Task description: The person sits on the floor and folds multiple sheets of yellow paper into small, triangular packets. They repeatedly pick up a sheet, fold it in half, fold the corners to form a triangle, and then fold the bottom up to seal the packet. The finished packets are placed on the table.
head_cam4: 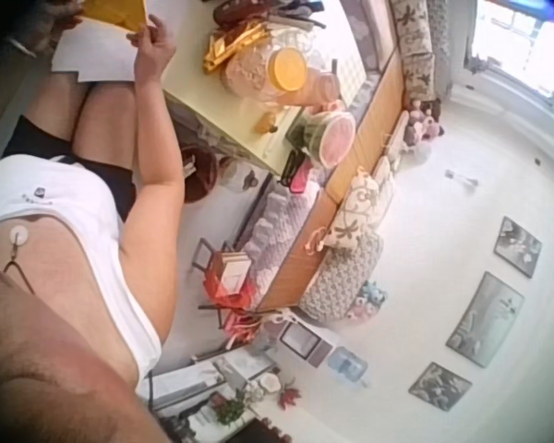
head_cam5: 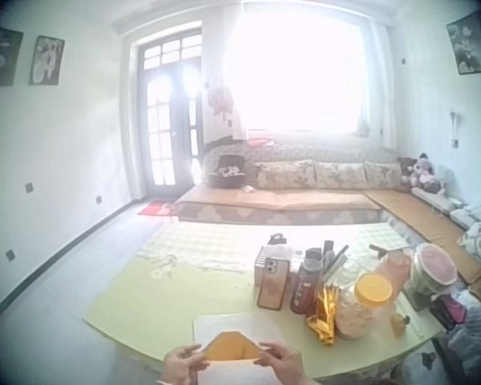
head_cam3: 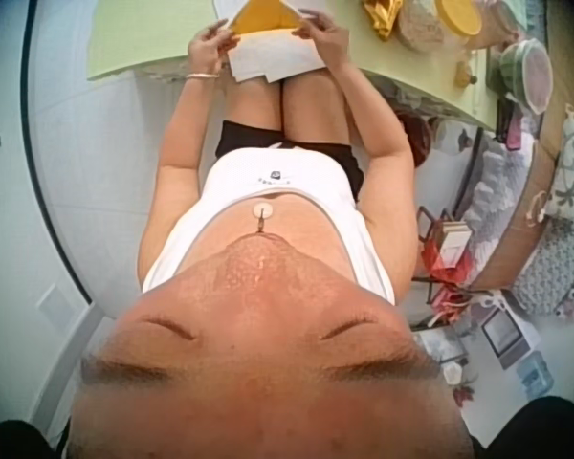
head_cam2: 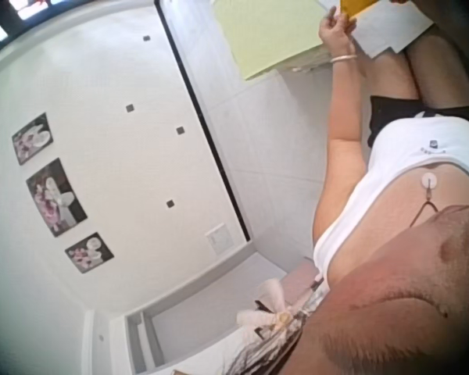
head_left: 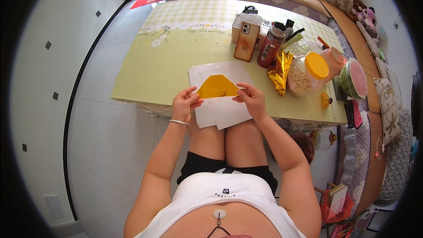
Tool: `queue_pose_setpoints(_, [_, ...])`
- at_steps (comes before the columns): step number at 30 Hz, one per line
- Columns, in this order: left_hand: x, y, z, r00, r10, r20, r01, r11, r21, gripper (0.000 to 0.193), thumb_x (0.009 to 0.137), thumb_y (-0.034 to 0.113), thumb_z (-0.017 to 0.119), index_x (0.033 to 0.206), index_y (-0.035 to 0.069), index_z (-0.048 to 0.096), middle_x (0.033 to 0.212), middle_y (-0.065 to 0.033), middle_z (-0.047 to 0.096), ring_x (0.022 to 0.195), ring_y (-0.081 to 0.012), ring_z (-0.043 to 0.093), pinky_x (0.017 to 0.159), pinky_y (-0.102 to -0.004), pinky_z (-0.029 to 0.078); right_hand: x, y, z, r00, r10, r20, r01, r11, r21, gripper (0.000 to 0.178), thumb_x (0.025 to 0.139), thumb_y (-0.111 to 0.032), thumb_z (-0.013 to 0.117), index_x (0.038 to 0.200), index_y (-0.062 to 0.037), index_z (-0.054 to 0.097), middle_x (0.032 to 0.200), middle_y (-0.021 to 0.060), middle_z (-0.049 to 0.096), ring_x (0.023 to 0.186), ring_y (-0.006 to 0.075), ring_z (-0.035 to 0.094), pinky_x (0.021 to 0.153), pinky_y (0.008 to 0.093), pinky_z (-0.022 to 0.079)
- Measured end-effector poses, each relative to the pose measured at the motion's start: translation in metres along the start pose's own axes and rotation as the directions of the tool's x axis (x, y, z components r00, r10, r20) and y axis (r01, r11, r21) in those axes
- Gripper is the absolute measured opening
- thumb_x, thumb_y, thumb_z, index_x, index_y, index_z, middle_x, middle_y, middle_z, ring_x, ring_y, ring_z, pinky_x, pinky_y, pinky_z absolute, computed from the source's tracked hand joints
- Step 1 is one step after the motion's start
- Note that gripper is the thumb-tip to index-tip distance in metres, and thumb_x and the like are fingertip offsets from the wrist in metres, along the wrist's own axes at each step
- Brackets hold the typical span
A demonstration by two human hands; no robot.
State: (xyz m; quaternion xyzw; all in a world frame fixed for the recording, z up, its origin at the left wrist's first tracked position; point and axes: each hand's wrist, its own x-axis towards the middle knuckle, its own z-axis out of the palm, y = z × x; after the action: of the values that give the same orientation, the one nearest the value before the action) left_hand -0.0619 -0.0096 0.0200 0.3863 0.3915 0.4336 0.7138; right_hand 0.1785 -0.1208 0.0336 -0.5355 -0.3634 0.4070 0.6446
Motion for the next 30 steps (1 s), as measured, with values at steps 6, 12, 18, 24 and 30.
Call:
queue_pose_setpoints(6, [-0.007,0.002,-0.005,0.985,0.087,0.147,-0.107,0.985,0.134,0.01,0.087,-0.008,0.069,0.096,-0.004,0.072,0.084,-0.0116,0.073,0.069,-0.0211,0.074,0.063,-0.0289,0.062,-0.005,-0.008,-0.024,0.967,0.213,0.14,-0.208,0.977,-0.046,0.014,0.096,-0.009,0.067,0.105,0.0004,0.071,0.089,0.0067,0.073,0.075,0.0169,0.075,0.055,0.0211,0.053])
queue_pose_setpoints(12, [-0.005,-0.002,0.011,0.976,0.085,0.202,-0.091,0.996,0.023,0.013,0.088,-0.009,0.067,0.098,-0.003,0.073,0.09,-0.0125,0.074,0.072,-0.0211,0.074,0.065,-0.0287,0.062,-0.028,-0.034,-0.018,0.987,0.159,0.033,-0.162,0.968,0.191,0.013,0.098,-0.006,0.064,0.108,-0.0003,0.07,0.097,0.0076,0.073,0.076,0.0183,0.075,0.055,0.0226,0.053])
queue_pose_setpoints(18, [-0.022,0.009,0.047,0.97,0.081,0.229,-0.11,0.987,0.117,0.02,0.093,0.0,0.065,0.113,-0.002,0.069,0.101,-0.0128,0.074,0.083,-0.0196,0.074,0.074,-0.0287,0.06,-0.041,-0.063,-0.047,0.943,-0.292,-0.162,0.293,0.956,-0.015,0.019,0.096,0.0,0.064,0.112,-0.0006,0.074,0.113,0.0107,0.073,0.099,0.0195,0.072,0.08,0.0286,0.06])
queue_pose_setpoints(24, [-0.014,-0.015,0.019,0.982,0.063,0.18,-0.099,0.975,0.197,0.017,0.097,0.006,0.063,0.111,-0.001,0.069,0.095,-0.0111,0.074,0.077,-0.0168,0.072,0.07,-0.027,0.057,-0.034,-0.109,-0.085,0.606,-0.765,0.217,0.392,0.05,-0.919,0.032,0.087,0.006,0.064,0.117,-0.0013,0.07,0.127,0.0177,0.067,0.106,0.0335,0.07,0.089,0.0375,0.057])
queue_pose_setpoints(30, [-0.019,-0.02,0.02,0.977,0.079,0.199,-0.125,0.965,0.231,0.014,0.097,0.005,0.062,0.106,-0.002,0.07,0.093,-0.0103,0.074,0.075,-0.0155,0.07,0.07,-0.0267,0.057,0.012,-0.075,-0.11,0.777,-0.589,0.223,0.214,-0.087,-0.973,0.031,0.087,0.002,0.06,0.117,0.0015,0.068,0.128,0.0199,0.066,0.111,0.0346,0.068,0.092,0.0389,0.056])
